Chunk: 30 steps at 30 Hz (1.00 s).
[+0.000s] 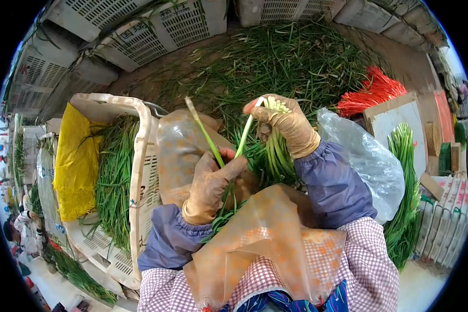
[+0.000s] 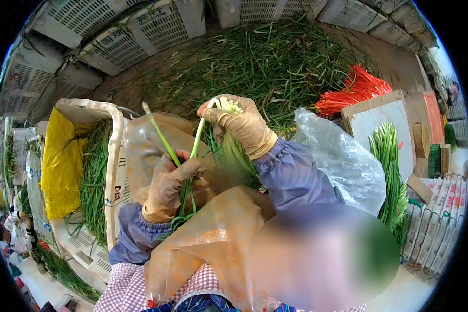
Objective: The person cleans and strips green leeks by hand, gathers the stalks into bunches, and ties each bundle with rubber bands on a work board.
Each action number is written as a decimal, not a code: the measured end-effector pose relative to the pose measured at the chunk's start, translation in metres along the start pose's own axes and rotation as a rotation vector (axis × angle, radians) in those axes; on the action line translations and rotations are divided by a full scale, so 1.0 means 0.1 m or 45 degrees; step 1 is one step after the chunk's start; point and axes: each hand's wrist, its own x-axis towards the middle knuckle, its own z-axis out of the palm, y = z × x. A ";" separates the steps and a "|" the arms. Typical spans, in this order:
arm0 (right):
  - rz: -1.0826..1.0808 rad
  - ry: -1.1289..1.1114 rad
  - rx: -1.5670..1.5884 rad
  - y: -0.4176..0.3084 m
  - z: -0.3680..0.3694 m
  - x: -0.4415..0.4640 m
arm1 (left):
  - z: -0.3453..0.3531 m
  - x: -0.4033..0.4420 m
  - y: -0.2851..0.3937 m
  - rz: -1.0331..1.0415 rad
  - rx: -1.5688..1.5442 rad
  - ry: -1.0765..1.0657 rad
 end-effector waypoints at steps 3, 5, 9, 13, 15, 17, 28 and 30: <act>-0.098 0.086 -0.081 -0.08 -0.08 0.01 | 0.00 0.01 -0.02 -0.037 -0.222 -0.045; -0.262 0.126 -0.029 -0.05 -0.24 0.06 | -0.04 0.02 -0.03 0.051 -0.373 -0.027; -0.171 0.019 0.141 -0.18 -0.28 -0.03 | -0.10 0.08 -0.02 -0.137 -0.282 -0.248; -0.434 0.289 0.176 -0.52 -0.49 -0.10 | -0.04 0.07 0.27 0.150 0.035 -0.169; -0.686 0.584 0.037 -0.66 -0.75 -0.12 | -0.13 0.26 0.54 0.363 0.115 -0.089; -0.898 0.830 -0.226 -0.71 -1.02 -0.12 | -0.18 0.37 0.82 0.294 -0.245 -0.083; -1.117 0.613 0.025 -1.23 -1.24 -0.76 | 0.30 0.75 1.28 1.124 1.017 -0.074; -1.120 0.551 0.147 -1.24 -1.32 -0.80 | 0.56 0.62 1.17 1.433 1.282 -0.458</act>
